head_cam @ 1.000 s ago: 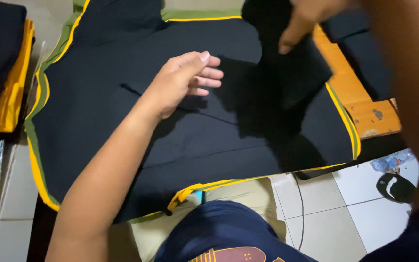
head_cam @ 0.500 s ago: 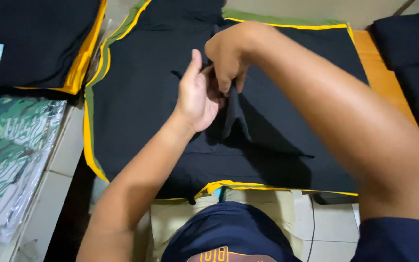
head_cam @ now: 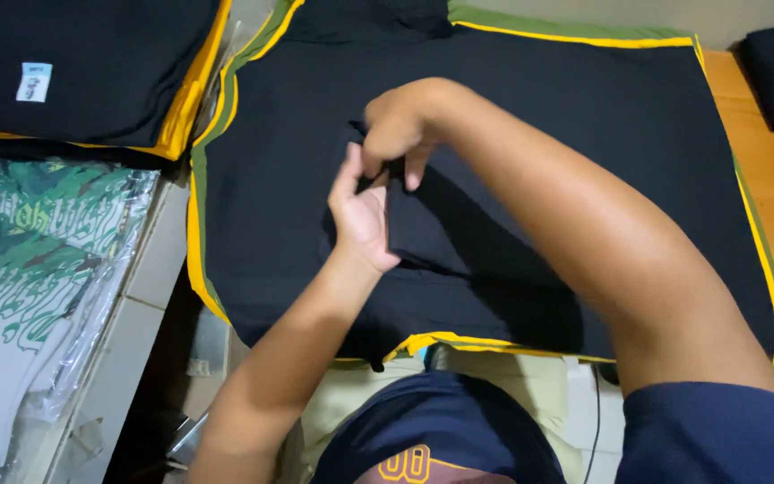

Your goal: Smoothing and folding t-shirts on a flat surface to prepare them for storage.

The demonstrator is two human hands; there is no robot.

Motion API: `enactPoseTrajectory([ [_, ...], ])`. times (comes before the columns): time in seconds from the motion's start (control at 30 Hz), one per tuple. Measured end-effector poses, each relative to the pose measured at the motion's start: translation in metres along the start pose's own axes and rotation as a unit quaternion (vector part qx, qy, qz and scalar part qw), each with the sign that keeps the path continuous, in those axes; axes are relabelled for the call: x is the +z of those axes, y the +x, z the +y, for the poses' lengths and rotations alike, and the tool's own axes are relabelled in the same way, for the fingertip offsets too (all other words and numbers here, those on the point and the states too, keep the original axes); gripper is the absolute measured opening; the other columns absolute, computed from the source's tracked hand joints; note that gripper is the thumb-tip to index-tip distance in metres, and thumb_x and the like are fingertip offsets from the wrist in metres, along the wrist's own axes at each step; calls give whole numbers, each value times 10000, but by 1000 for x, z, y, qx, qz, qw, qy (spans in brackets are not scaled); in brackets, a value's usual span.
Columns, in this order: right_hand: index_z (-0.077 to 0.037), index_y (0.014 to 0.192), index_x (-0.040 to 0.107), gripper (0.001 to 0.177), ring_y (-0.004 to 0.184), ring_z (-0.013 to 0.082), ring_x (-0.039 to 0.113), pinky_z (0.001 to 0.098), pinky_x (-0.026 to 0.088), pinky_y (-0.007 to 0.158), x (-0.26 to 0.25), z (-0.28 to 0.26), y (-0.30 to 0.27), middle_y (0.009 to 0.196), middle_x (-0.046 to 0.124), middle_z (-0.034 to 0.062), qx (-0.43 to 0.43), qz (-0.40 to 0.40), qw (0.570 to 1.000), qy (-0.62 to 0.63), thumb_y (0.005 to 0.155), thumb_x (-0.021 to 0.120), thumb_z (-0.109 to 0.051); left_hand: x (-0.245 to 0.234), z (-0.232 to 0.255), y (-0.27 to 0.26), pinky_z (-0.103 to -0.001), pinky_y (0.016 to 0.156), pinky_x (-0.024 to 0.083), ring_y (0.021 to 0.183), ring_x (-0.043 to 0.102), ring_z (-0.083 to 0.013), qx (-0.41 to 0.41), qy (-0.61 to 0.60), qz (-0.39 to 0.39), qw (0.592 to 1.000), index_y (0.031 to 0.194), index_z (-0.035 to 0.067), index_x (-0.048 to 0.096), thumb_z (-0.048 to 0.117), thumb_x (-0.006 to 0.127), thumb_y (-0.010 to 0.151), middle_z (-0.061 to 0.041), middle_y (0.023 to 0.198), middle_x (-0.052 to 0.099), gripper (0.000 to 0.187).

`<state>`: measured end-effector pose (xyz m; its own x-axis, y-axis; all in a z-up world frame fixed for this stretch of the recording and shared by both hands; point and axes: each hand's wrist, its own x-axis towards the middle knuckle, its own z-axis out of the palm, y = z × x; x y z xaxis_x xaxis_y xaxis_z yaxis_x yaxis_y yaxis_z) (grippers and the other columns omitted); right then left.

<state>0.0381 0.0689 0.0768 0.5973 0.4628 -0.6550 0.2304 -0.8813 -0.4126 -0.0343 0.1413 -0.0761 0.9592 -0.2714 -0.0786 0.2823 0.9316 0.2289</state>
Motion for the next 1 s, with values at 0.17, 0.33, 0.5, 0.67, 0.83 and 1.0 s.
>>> enactPoseTrajectory([
  [0.17,-8,1271,698,524,930,279,705,364,543,868,-40,85,62,1055,733,132,-155,290,943,-46,757,699,-112,-15,-6,-6,-425,1001,414,1046,565,-309,0,107,82,991,1311,-17,605,124,534,827,-199,1234,633,509],
  [0.33,-23,1230,724,477,1054,247,693,355,532,989,-51,119,99,1157,735,109,-241,203,948,48,763,643,25,0,-8,-11,-334,1011,348,1180,495,-327,3,211,126,969,1547,78,467,-78,430,573,-188,1525,515,987],
  [0.5,5,1209,742,522,856,191,643,255,485,894,-51,129,115,994,704,106,-303,74,934,172,726,576,116,-11,-9,-12,-216,902,369,1111,532,-256,13,223,84,971,1564,103,437,-107,391,532,-156,1516,528,1055],
  [0.67,74,1015,758,207,792,233,690,318,532,886,-58,150,125,910,748,143,-250,21,939,235,831,671,33,6,-7,-23,-306,1096,332,1355,475,-319,10,287,107,952,1557,45,428,-101,394,572,-180,1542,522,996],
  [0.83,17,921,732,84,701,138,615,232,480,783,-56,157,129,813,701,70,-300,33,916,265,841,702,21,5,9,-44,-376,1114,391,1298,546,-317,-50,276,45,959,1494,-87,430,-150,433,776,-251,1480,546,721],
  [1.0,-58,844,695,63,609,81,560,186,440,703,-57,154,135,723,656,9,-337,9,896,289,825,727,-7,-5,20,-56,-388,1086,454,1192,617,-306,-52,344,-8,938,1398,-143,494,-111,510,876,-282,1364,619,523],
])
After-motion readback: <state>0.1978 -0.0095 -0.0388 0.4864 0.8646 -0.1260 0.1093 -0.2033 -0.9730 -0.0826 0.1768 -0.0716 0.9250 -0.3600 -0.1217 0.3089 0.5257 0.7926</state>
